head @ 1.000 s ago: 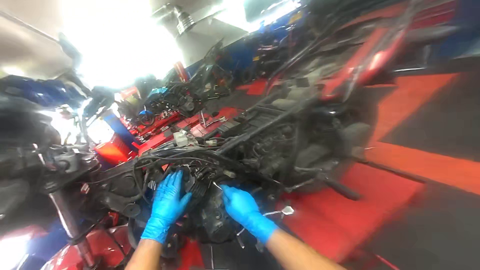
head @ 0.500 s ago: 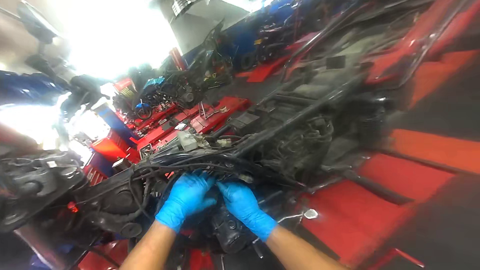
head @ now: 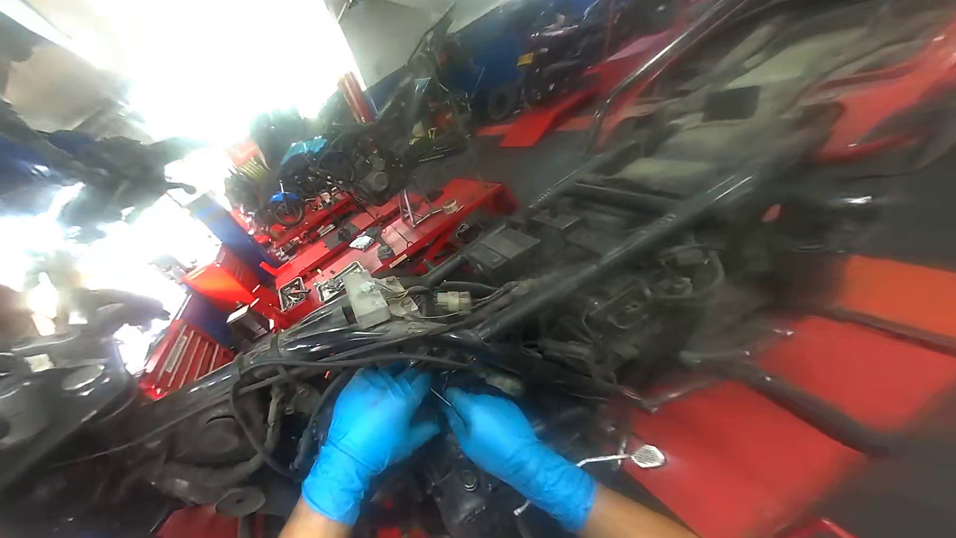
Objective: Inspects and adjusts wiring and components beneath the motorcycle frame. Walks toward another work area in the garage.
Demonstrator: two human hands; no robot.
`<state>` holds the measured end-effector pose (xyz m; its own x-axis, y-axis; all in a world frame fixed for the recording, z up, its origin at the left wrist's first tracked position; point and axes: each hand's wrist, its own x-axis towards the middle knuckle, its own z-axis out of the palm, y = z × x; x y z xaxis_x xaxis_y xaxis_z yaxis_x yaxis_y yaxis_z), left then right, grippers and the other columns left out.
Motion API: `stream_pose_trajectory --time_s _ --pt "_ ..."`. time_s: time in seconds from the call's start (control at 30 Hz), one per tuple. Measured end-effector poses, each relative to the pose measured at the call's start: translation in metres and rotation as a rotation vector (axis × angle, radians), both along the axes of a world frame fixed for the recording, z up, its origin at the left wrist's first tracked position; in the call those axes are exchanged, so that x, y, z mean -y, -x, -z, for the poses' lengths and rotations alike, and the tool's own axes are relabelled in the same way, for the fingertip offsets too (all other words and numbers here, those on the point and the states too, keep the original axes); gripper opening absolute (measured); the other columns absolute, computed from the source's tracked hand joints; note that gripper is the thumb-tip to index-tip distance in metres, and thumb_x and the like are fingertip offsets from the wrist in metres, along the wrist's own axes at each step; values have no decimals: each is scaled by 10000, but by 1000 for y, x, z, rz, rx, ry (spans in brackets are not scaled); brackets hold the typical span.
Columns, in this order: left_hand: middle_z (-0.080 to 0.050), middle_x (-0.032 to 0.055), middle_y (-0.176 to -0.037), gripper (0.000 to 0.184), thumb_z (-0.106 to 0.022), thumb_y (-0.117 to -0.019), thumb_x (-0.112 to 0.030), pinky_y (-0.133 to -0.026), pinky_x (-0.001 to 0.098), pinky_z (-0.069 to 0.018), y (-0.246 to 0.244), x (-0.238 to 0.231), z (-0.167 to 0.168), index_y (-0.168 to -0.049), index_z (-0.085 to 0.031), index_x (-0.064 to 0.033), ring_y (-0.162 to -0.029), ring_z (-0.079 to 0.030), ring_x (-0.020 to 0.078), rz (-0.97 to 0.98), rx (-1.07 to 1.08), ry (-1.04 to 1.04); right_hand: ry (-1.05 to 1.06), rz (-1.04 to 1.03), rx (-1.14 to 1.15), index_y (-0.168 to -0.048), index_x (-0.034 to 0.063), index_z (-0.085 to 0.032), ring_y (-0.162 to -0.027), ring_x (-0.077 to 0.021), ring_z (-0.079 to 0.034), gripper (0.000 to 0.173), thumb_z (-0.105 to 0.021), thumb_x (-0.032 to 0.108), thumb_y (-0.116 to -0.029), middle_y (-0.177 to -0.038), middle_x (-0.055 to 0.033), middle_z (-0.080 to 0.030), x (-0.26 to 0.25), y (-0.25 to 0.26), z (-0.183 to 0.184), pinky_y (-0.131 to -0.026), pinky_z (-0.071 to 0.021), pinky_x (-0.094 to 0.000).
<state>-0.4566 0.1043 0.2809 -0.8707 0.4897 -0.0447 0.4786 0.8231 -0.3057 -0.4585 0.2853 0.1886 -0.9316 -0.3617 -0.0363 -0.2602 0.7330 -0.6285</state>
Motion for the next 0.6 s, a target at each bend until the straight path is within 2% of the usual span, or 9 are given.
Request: stream_pose_trajectory --time_s 0.07,0.17,0.27,0.3,0.4,0.47,0.53,0.6 --pt "-670 -60 -1362 567 -585 -900 -661 -1028 542 -500 1 -1 0 -1329 -650 -296 -1331 -578 242 -1 -15 21 -38 5 -70 -1284 131 -640 -1145 -369 -681 373 -381 305 -1081 -1210 -154 -707 0 9 15 -906 -547 -617" --pt "-688 8 -1304 573 -583 -902 -661 -987 549 -517 0 -5 -1 -1302 -661 -259 -1214 -641 279 -24 8 51 -35 -13 -233 -1316 137 -647 -1154 -366 -679 365 -393 246 -1078 -1217 -161 -702 7 17 39 -914 -561 -584" --pt "-695 34 -1266 593 -583 -895 -673 -986 549 -518 0 -10 -1 -1295 -663 -242 -1156 -661 286 -55 18 77 -67 -17 -198 -1395 165 -613 -1187 -363 -664 382 -417 193 -1068 -1260 -157 -688 12 21 36 -948 -555 -569" --pt "-697 31 -1249 592 -588 -890 -679 -985 546 -520 0 -10 0 -1284 -665 -243 -1147 -663 281 -63 17 81 -78 -26 -171 -1365 157 -629 -1163 -362 -673 370 -430 201 -1057 -1224 -153 -699 11 19 30 -929 -560 -571" --pt "-720 8 -1182 564 -634 -855 -693 -959 517 -547 0 -7 6 -1195 -706 -249 -1110 -682 247 -46 -30 37 37 -78 59 -1050 101 -682 -950 -335 -695 316 -465 330 -1036 -943 -140 -706 2 5 -5 -798 -534 -576" --pt "-721 6 -1180 585 -664 -829 -704 -942 517 -557 0 -4 9 -1189 -716 -247 -1106 -682 245 -27 -55 5 263 -52 258 -855 114 -670 -725 -237 -617 325 -534 359 -1020 -750 -72 -617 -4 1 -22 -653 -487 -481" --pt "-716 18 -1180 610 -696 -804 -700 -943 528 -549 -1 -2 9 -1195 -709 -233 -1127 -669 258 -15 -52 6 411 -12 292 -758 147 -665 -616 -164 -568 329 -579 328 -1020 -666 -14 -591 -6 -3 -24 -569 -461 -408" --pt "-719 6 -1183 600 -703 -797 -686 -968 519 -539 -1 -1 9 -1194 -708 -236 -1176 -654 254 15 -69 16 343 30 153 -744 191 -660 -619 -157 -590 322 -550 333 -1012 -656 12 -597 -2 -7 -16 -566 -479 -431"
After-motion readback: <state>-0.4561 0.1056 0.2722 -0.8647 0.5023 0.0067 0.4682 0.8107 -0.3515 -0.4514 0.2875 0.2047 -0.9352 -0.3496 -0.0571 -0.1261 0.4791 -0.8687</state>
